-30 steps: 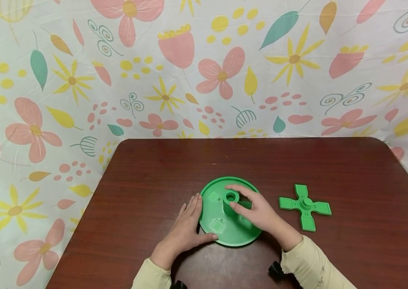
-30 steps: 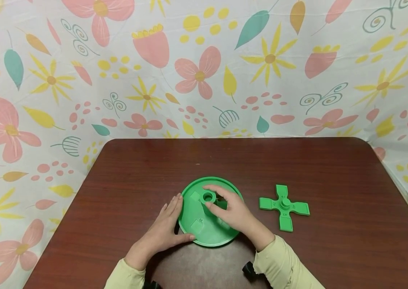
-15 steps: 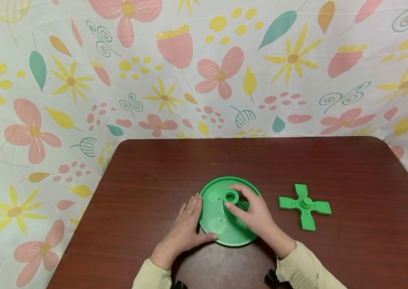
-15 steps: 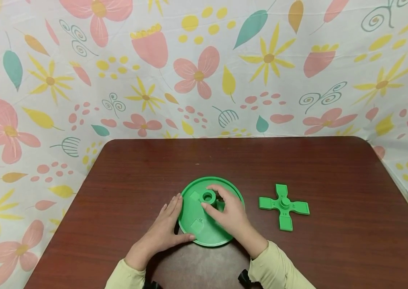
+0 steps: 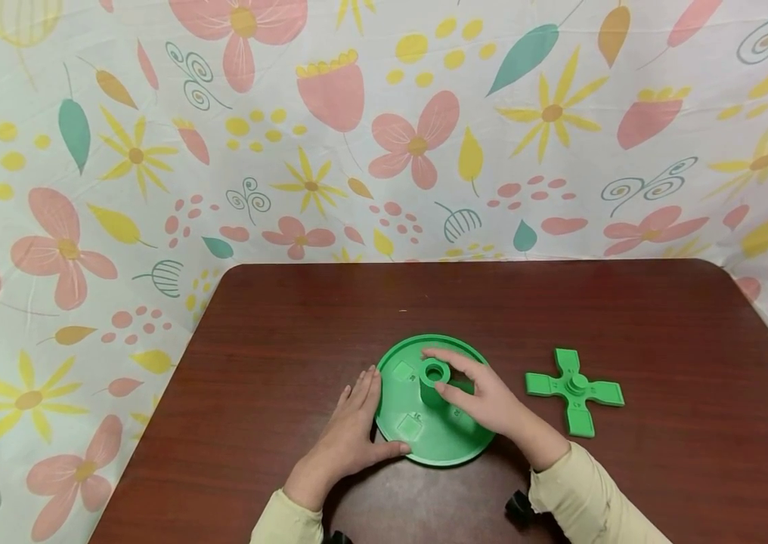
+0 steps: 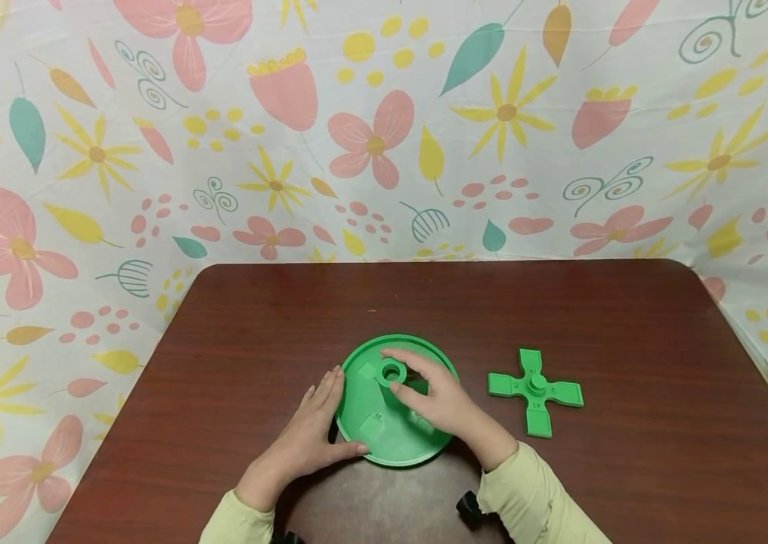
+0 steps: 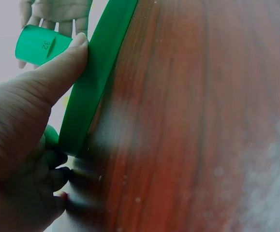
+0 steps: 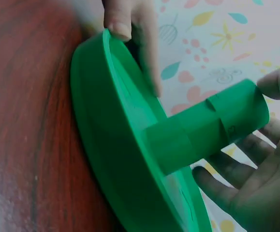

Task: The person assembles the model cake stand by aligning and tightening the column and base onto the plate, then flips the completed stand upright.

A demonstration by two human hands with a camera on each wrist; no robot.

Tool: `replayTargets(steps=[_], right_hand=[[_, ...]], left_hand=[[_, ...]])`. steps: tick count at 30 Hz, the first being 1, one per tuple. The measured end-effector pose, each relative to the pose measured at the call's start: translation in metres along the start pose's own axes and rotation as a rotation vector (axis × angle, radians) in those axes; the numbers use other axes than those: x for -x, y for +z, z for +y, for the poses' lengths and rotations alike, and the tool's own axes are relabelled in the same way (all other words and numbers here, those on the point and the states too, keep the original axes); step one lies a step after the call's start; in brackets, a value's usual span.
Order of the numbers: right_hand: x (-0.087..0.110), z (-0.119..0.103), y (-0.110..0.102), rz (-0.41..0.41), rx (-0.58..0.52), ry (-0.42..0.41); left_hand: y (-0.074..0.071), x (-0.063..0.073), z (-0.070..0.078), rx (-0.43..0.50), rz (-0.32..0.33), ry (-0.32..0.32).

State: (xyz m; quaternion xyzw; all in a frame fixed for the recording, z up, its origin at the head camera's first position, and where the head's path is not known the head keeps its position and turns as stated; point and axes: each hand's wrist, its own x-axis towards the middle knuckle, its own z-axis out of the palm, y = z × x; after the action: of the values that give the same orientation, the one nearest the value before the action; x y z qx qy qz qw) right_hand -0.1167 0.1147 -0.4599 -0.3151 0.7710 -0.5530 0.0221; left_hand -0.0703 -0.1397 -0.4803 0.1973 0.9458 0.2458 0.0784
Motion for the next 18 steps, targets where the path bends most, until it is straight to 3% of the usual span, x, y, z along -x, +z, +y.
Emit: replayTargets(steps=[8, 18], right_hand=[[0.003, 0.003, 0.000, 0.003, -0.024, 0.095], [0.007, -0.002, 0.015, 0.192, -0.007, 0.098]], left_hand=[[0.001, 0.000, -0.001, -0.002, 0.002, 0.001], [0.000, 0.000, 0.001, -0.006, -0.005, -0.003]])
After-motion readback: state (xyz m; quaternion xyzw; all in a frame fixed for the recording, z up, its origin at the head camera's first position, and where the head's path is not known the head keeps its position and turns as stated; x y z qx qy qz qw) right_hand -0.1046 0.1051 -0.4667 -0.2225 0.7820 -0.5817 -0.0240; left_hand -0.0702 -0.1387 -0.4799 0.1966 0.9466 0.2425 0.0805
